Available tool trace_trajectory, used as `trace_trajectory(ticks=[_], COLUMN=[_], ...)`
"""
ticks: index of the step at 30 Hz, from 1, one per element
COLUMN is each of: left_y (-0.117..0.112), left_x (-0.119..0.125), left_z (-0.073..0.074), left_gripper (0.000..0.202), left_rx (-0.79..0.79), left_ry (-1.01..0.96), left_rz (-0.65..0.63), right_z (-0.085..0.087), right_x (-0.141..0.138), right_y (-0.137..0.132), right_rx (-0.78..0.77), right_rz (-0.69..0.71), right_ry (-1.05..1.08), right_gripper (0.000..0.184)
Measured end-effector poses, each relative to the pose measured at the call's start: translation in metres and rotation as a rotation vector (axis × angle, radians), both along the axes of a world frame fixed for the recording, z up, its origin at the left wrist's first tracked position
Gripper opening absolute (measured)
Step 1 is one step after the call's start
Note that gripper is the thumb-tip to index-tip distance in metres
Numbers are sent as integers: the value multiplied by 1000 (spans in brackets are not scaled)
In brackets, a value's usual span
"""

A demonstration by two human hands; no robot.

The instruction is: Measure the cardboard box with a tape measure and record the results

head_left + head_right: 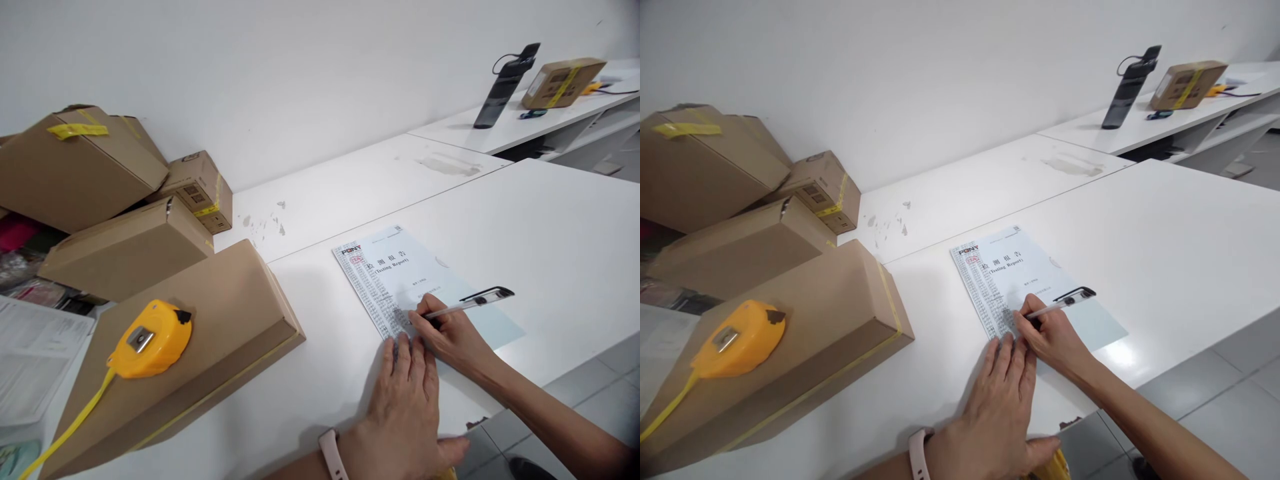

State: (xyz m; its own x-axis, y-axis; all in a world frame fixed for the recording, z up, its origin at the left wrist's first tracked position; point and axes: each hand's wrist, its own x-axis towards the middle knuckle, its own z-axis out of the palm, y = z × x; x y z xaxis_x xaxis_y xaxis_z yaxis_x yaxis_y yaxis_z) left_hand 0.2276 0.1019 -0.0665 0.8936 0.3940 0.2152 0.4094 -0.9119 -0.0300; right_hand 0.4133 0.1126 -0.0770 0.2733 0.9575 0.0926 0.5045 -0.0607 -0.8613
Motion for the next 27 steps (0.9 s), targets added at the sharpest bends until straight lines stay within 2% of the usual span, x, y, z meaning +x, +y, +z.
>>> trace_trajectory(ticks=[27], left_y=[1], left_x=[-1], left_z=[1], left_gripper=[90], left_rx=[-29], left_ry=[40], left_rz=[-14], right_z=[6], right_x=[-1], right_y=[1], right_rx=[1], right_rz=[-14], right_ry=[-28], right_gripper=[33])
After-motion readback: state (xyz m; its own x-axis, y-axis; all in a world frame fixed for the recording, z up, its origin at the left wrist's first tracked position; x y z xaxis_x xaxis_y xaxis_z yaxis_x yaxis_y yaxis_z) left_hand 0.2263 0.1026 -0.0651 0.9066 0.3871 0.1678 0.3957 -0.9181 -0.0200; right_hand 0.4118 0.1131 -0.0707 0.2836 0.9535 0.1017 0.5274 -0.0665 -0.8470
